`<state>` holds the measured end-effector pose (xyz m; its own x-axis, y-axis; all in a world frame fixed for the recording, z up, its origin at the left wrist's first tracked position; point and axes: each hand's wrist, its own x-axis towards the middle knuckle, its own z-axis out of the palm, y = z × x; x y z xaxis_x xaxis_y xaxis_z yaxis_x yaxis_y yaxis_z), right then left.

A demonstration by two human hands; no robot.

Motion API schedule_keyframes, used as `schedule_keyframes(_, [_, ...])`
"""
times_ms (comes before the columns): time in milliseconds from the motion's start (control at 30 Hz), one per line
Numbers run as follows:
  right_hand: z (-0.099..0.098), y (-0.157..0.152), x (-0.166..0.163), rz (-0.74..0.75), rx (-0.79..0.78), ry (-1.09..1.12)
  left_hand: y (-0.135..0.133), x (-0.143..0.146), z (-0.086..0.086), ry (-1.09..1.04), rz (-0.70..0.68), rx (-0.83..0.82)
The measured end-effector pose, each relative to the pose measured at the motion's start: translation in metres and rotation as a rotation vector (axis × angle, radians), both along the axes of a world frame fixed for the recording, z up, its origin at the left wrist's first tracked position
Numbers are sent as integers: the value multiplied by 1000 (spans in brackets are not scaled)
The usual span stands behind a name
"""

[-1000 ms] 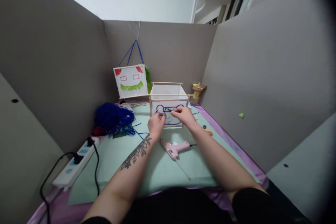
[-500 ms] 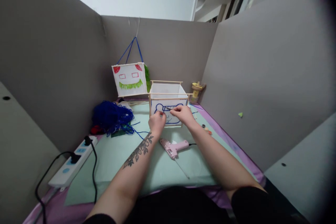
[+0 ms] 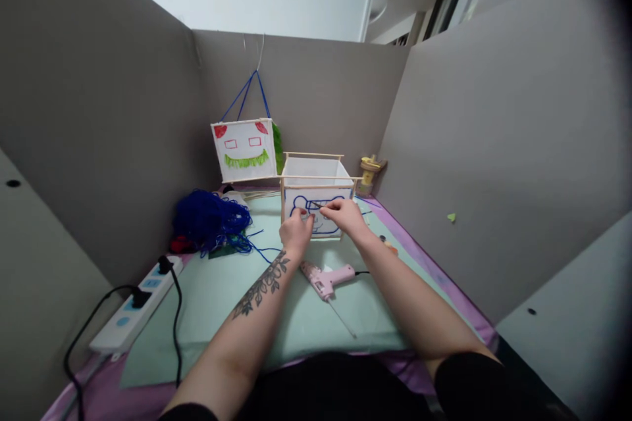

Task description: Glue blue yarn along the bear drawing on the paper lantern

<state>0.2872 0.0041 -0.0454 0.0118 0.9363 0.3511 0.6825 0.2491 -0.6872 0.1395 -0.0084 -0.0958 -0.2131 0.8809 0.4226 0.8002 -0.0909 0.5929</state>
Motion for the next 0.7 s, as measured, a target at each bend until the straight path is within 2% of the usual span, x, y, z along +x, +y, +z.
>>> schedule_keyframes(300, [0, 0, -1, 3, -10, 23, 8, 6, 0, -17, 12, 43])
schedule_keyframes(700, [2, -1, -1, -12, -19, -5, 7, 5, 1, -42, -11, 8])
